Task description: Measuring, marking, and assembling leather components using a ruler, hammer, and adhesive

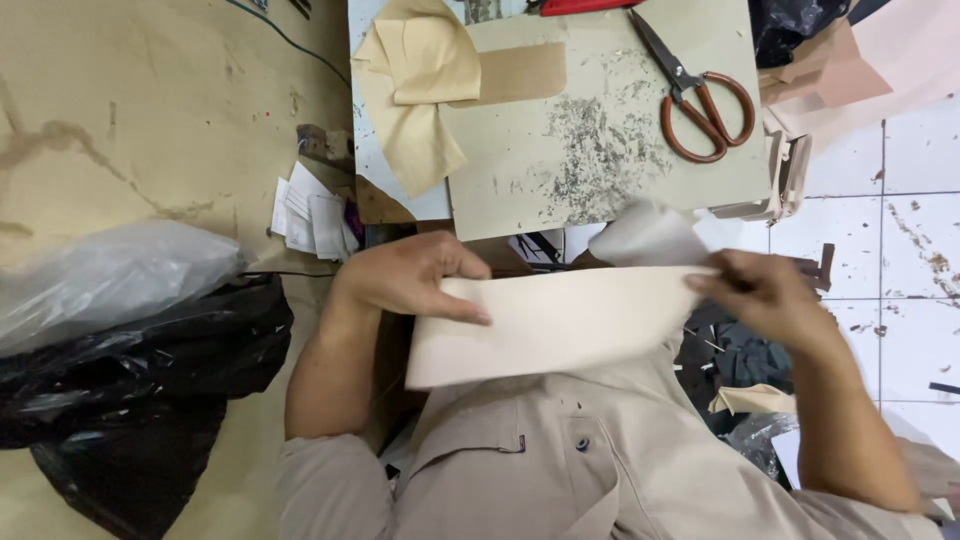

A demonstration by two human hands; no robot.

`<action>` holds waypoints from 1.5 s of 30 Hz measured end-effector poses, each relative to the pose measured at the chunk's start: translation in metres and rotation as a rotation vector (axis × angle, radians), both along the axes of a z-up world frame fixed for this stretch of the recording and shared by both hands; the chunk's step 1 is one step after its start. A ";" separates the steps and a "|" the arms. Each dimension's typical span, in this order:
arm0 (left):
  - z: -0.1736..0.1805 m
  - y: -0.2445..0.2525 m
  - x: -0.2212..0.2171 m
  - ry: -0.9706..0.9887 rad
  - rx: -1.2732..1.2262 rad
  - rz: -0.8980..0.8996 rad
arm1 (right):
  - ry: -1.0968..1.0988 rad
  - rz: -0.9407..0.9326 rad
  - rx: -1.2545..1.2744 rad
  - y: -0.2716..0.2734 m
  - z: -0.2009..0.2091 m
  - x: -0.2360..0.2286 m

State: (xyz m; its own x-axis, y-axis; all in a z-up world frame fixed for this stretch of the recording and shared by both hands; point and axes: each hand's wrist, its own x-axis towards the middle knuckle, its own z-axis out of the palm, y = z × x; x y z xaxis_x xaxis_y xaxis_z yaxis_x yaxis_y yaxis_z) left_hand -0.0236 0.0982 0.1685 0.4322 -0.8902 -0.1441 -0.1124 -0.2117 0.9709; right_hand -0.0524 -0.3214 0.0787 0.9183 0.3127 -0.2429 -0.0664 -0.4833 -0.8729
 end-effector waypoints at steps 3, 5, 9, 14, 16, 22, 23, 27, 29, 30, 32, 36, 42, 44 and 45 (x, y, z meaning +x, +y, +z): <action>-0.010 -0.026 0.008 -0.190 0.023 -0.041 | -0.015 0.189 0.017 0.033 0.012 0.005; -0.023 -0.054 0.020 -0.391 0.012 -0.117 | -0.095 0.265 0.196 0.062 0.025 0.007; -0.027 -0.069 0.042 -0.256 0.194 -0.220 | -0.337 0.352 0.477 0.103 0.024 0.008; -0.022 -0.029 0.056 -0.168 0.356 -0.114 | -0.239 0.240 0.334 0.067 -0.023 0.003; -0.030 -0.022 0.062 0.061 0.249 0.125 | 0.019 0.115 0.255 0.053 -0.053 -0.004; -0.140 -0.037 0.091 -0.103 0.131 0.641 | 0.055 -0.106 0.176 0.070 -0.103 0.008; -0.139 -0.040 0.093 -0.094 0.130 0.634 | 0.063 -0.113 0.173 0.075 -0.110 0.009; -0.158 -0.048 0.093 -0.319 0.327 0.764 | 0.086 -0.253 0.134 0.096 -0.104 0.014; -0.181 -0.050 0.087 -0.418 0.383 0.776 | 0.098 -0.276 0.068 0.098 -0.091 0.012; -0.192 -0.051 0.084 -0.616 0.380 0.816 | -0.015 -0.235 -0.046 0.095 -0.088 0.009; -0.196 -0.055 0.079 -0.802 0.375 0.840 | -0.111 -0.197 -0.163 0.090 -0.076 0.004; -0.178 -0.061 0.076 -0.986 0.352 0.886 | -0.173 -0.100 -0.165 0.087 -0.064 -0.014; -0.157 -0.066 0.073 -1.181 0.413 0.877 | -0.083 -0.116 -0.094 0.091 -0.075 -0.035; -0.157 -0.070 0.074 -1.166 0.402 0.863 | -0.077 -0.132 -0.102 0.099 -0.071 -0.035; -0.158 -0.072 0.074 -1.125 0.374 0.888 | -0.067 -0.136 -0.098 0.106 -0.065 -0.030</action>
